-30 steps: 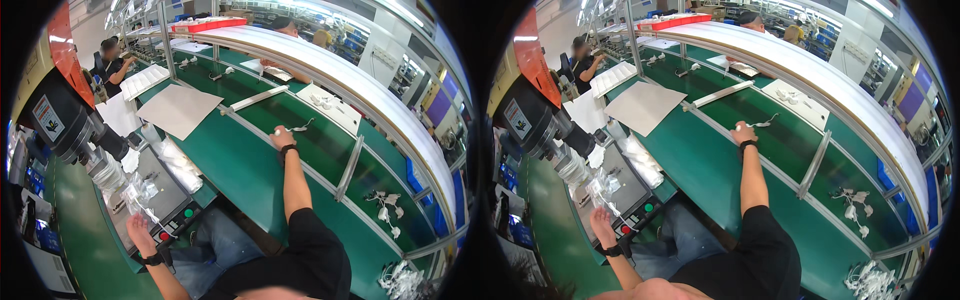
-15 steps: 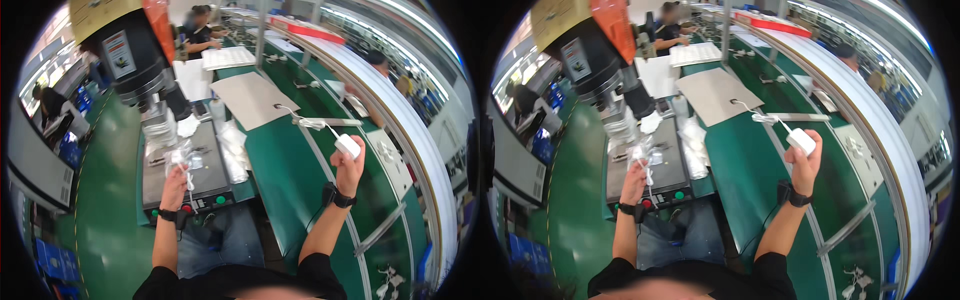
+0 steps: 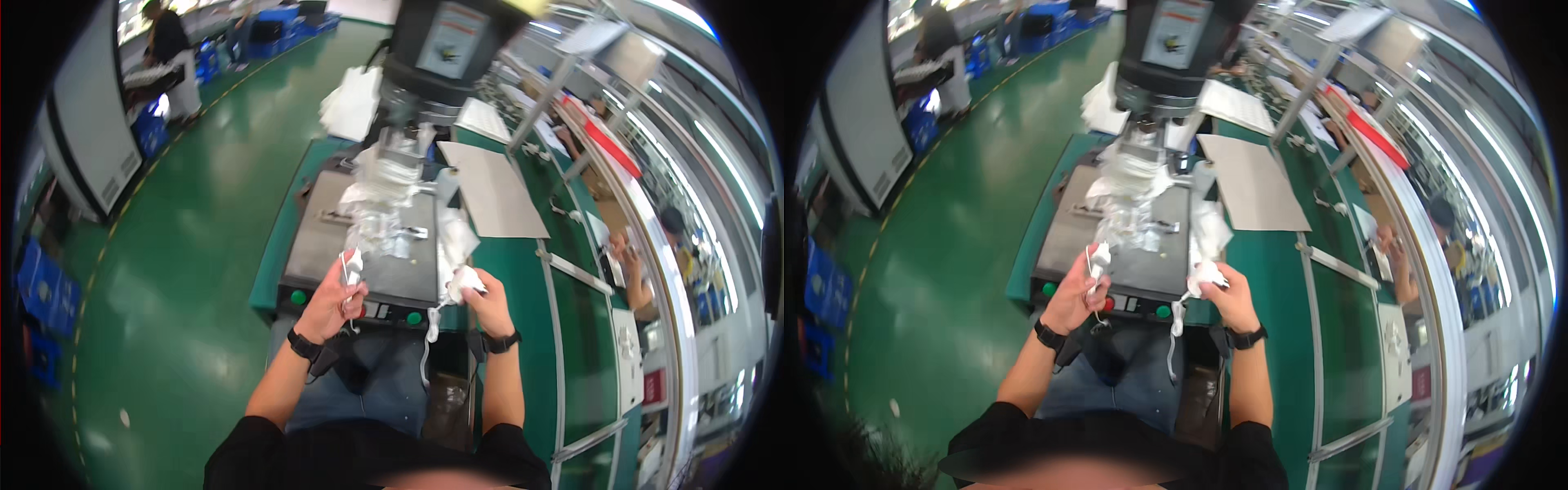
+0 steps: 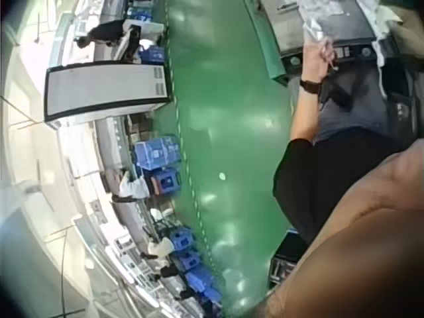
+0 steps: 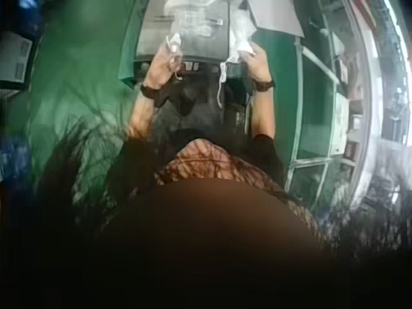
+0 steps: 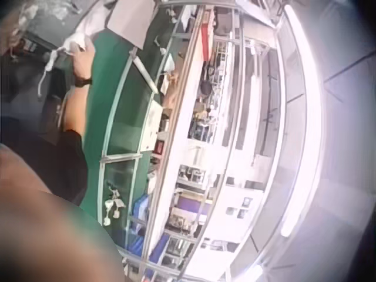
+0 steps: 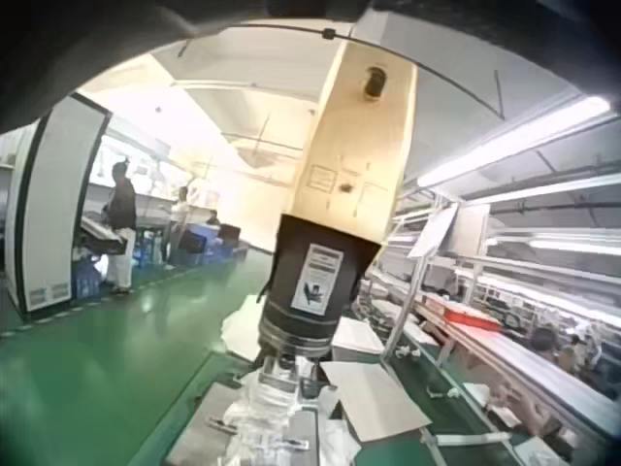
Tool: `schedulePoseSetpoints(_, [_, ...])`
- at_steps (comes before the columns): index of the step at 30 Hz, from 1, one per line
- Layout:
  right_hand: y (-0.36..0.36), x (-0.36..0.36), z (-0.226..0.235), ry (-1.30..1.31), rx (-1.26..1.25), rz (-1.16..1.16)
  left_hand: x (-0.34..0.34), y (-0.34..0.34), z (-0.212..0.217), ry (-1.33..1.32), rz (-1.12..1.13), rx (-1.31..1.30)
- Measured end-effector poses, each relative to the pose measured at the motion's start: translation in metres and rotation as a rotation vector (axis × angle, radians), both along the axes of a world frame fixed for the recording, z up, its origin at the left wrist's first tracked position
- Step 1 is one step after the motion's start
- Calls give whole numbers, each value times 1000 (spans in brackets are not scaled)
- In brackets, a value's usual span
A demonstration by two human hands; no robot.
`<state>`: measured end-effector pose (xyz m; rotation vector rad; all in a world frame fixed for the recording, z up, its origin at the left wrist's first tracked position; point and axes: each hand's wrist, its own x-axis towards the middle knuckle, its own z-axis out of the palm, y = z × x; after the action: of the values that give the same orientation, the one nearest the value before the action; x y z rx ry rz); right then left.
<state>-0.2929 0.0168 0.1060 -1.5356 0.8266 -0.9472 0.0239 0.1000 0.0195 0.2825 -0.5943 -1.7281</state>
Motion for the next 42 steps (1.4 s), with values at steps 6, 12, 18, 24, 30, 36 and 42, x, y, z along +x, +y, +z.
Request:
schedulePoseSetpoints(6, [-90,114,-43,179,59,-51,52,59,28,148,360,-303])
schedulePoseSetpoints(12, [-174,166,-70,929,-274,-118,97,104,26,415,208,-903])
schedulePoseSetpoints(18, [-166,182,-81,559,-512,-90,114,130,-19,-15,619,-297])
schedulePoseSetpoints(24, [-174,173,-85,820,-606,-127,111,89,-49,-288,618,-13])
schedulePoseSetpoints(30, [-156,142,-79,760,-554,-24,91,48,-62,-572,624,28])
schedulePoseSetpoints(36, [12,71,-92,382,-29,-306,79,25,-75,-592,600,-6])
schedulePoseSetpoints(42, [50,58,-136,315,82,-288,75,33,-83,-658,698,33])
